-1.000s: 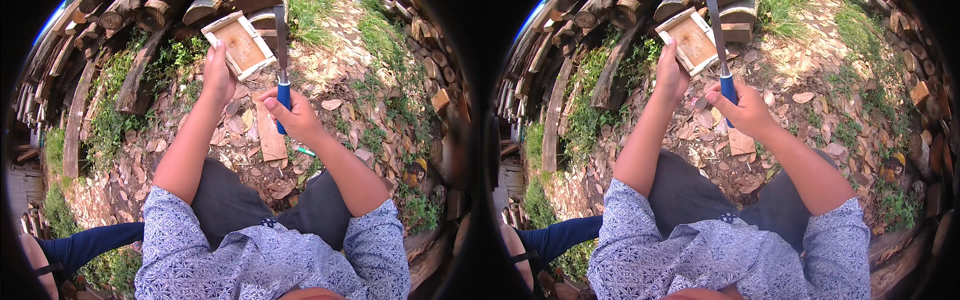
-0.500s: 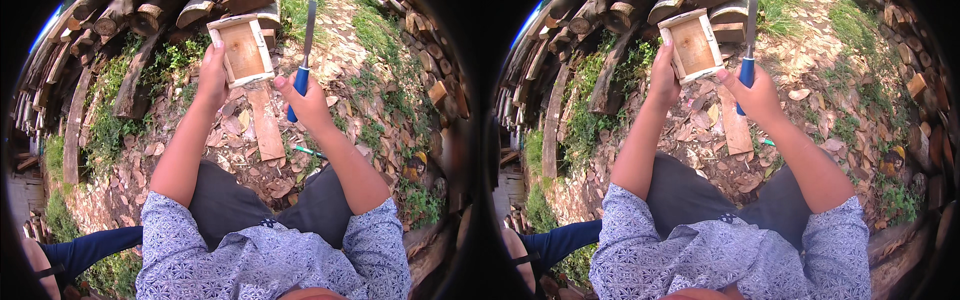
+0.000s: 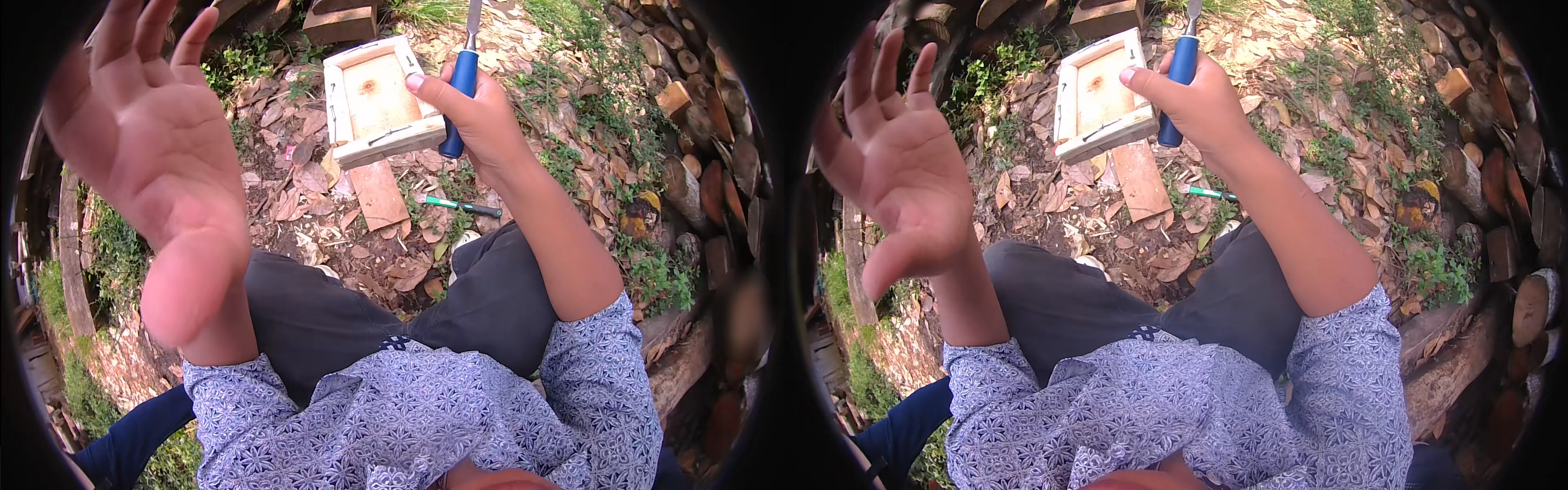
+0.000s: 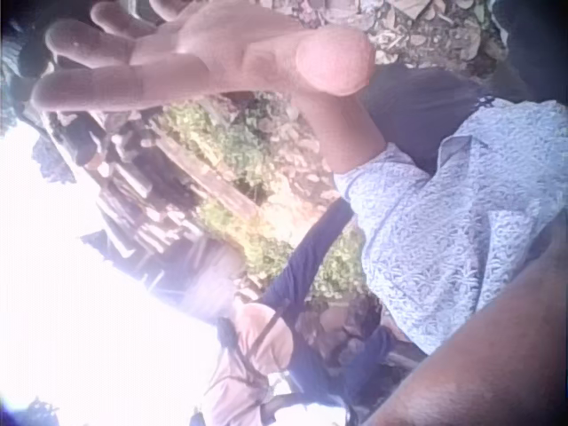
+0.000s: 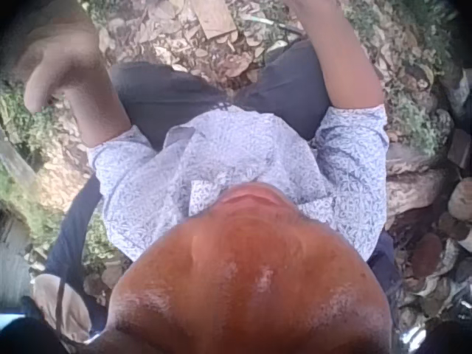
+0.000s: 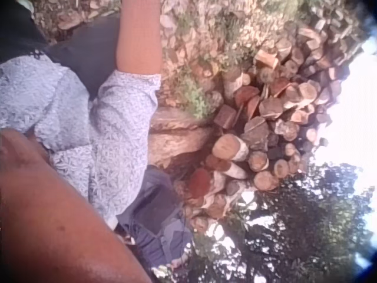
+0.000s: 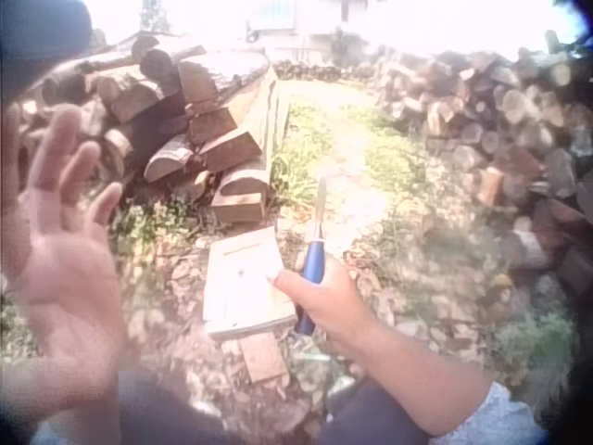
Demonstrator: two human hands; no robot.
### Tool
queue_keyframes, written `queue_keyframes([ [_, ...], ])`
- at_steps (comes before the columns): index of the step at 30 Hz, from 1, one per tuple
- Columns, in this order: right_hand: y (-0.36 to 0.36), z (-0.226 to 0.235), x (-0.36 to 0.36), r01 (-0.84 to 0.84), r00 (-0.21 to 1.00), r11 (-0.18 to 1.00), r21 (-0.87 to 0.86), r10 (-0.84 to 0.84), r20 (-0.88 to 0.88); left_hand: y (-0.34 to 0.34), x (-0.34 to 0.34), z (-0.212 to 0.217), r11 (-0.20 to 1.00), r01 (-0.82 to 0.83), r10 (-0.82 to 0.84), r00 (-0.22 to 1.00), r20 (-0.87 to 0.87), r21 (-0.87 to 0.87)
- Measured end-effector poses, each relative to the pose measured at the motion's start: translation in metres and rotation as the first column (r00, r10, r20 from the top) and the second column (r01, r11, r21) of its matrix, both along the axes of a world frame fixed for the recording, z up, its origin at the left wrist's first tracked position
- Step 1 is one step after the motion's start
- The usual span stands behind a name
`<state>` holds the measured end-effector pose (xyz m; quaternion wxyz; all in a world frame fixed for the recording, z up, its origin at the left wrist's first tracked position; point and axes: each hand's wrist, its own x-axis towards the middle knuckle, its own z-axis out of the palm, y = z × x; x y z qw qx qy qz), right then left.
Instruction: The person sits on the ground and uses a chisel and hammer to carve a small wooden block. They repeatedly strike the chisel to remove wood, then inspect the carved area and continue shaping the block.
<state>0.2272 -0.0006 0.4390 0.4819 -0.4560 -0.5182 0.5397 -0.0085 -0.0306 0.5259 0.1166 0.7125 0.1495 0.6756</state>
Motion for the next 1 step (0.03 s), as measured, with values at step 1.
queue_keyframes([
  [1,-0.0021,0.0029,-0.0042,-0.02,1.0,1.0,-0.015,0.02,0.01,-0.0157,-0.0147,0.0121,0.985,0.118,-0.132,0.985,0.114,0.124],
])
